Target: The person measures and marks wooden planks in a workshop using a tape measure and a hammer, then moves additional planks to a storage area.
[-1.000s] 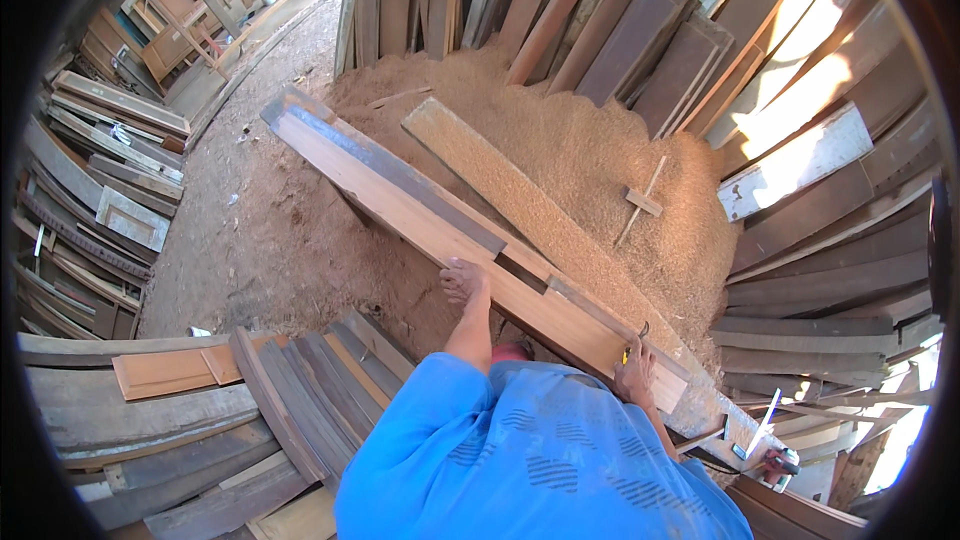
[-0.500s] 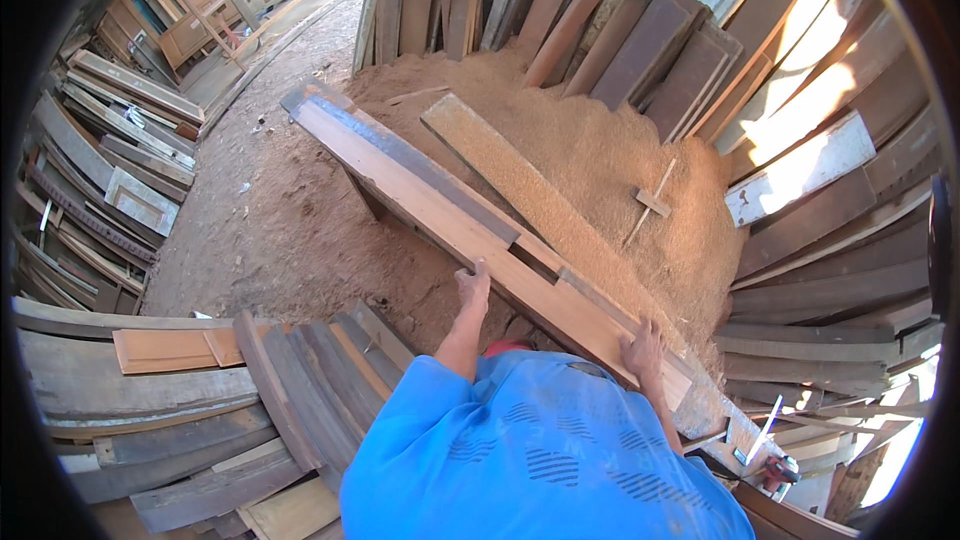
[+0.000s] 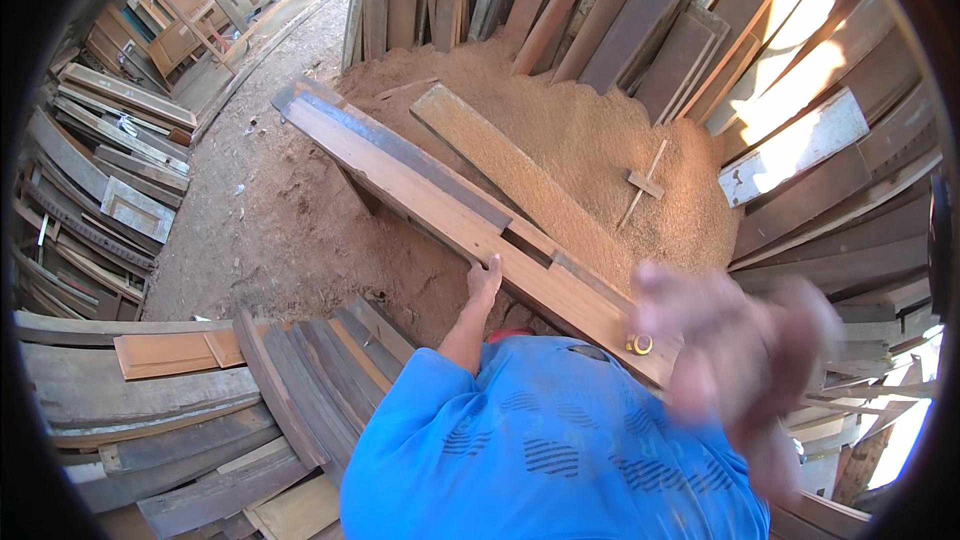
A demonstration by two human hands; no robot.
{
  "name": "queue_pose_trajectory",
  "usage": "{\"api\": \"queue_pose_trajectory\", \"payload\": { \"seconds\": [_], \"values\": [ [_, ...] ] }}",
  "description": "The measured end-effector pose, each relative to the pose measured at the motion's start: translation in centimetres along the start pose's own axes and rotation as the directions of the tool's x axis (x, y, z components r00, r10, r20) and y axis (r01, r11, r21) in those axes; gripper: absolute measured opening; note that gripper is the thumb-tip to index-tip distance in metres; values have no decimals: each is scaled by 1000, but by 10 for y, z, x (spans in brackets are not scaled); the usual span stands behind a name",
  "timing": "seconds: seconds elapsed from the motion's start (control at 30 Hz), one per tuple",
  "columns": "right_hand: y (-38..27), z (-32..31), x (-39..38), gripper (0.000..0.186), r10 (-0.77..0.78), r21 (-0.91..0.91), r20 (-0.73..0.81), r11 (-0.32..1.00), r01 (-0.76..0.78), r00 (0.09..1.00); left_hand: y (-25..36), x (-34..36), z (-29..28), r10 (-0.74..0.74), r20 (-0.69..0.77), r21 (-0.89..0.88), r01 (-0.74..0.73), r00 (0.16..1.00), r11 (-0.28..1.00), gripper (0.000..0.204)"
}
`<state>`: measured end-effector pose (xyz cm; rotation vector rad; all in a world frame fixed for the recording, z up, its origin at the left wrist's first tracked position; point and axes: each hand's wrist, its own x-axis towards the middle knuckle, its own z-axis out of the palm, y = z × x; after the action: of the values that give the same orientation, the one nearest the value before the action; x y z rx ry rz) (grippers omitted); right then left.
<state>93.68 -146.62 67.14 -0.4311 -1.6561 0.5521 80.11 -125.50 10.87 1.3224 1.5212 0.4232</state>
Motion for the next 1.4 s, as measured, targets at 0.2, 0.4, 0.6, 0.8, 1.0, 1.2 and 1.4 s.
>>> {"api": "queue_pose_trajectory", "payload": {
  "seconds": [0.2,0.4,0.6,0.8,1.0,1.2,1.4],
  "values": [
    [-29,0,13,79,-211,224,247,962,156,946,12,-16,-18,27,-22,60,-26,999,998,86],
    [-28,3,23,75,-252,272,286,946,174,924,12,-15,-10,-3,-111,72,11,994,997,70],
    [-23,-1,22,71,-269,310,290,934,175,918,22,-21,-21,-56,-13,144,57,998,988,76],
    [-20,-1,16,67,-280,354,310,921,163,909,15,-18,-19,19,-66,138,-9,998,990,69],
    [3,6,16,64,-193,342,292,936,86,937,37,-30,-2,101,41,1,-101,994,995,57],
    [29,5,15,62,-138,414,239,910,28,961,18,-22,-7,145,-83,-78,-151,986,985,56],
    [6,0,-18,60,-147,485,207,874,28,967,5,-11,-16,159,-96,-23,-162,982,986,59]
  ]
}}
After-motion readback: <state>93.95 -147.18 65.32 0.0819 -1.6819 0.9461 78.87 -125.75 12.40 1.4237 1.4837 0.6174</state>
